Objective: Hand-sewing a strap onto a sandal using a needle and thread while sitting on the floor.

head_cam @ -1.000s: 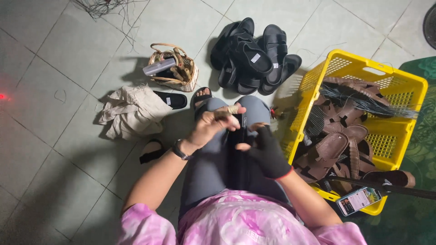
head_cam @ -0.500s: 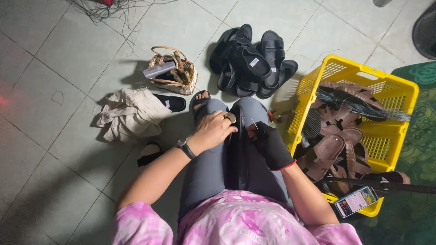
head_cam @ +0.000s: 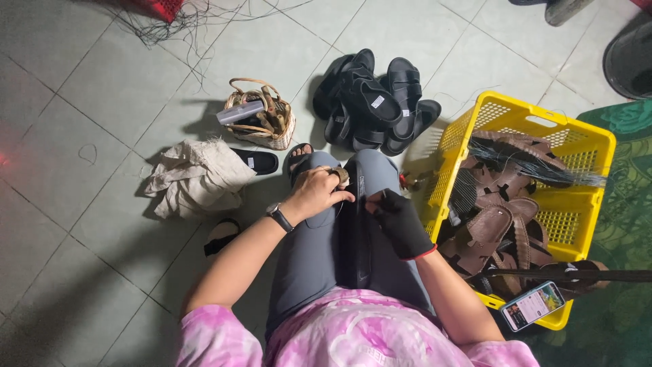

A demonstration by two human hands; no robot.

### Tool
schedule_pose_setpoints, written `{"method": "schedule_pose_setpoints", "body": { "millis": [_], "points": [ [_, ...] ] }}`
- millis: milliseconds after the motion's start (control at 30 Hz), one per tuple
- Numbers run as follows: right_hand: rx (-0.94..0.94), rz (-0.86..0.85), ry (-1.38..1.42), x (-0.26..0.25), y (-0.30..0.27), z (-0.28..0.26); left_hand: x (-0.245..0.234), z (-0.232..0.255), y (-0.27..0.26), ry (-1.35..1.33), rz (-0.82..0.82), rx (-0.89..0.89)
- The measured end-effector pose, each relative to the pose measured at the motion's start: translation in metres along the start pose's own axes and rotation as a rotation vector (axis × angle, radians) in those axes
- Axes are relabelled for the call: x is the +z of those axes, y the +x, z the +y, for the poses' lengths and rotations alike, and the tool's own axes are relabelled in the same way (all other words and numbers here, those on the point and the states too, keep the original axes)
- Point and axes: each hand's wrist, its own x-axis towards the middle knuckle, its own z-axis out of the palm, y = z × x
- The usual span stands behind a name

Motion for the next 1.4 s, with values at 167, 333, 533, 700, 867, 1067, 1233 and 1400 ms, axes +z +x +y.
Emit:
{"method": "schedule_pose_setpoints", "body": {
  "millis": [167,333,533,700,867,1067,1233,1400],
  "points": [
    [-0.085,0.012,0.195,-0.003,0.013,0.011,-0.003,0.014,-0.008,-0.029,0.25,-0.083],
    [-0.054,-0.046,0.244,0.0,0.024,0.019,0.021,0.006,-0.022,-0.008,0.386,-0.153],
    [0.088,0.216,0.602,-0.079,0.088,0.057,-0.009,0.009,-0.034,-0.291,0.473,-0.212],
    [0.046,0.647,0.644,-0.103,0.121,0.111,-0.003,0.012,-0.06,-0.532,0.604,-0.315],
    [0.219,0.243,-0.092,-0.06,0.181,0.242,-0.016,0.048,-0.049,0.122,0.447,-0.194],
    [0.052,0.184,-0.2,-0.028,0.238,0.232,0.005,0.028,-0.06,0.126,0.565,-0.138],
    [-0.075,0.18,-0.301,-0.023,0.252,0.237,0.003,0.035,-0.051,0.098,0.601,-0.117],
    [-0.223,0.2,-0.384,-0.015,0.267,0.24,0.0,0.042,-0.051,0.044,0.531,-0.153]
  ]
}}
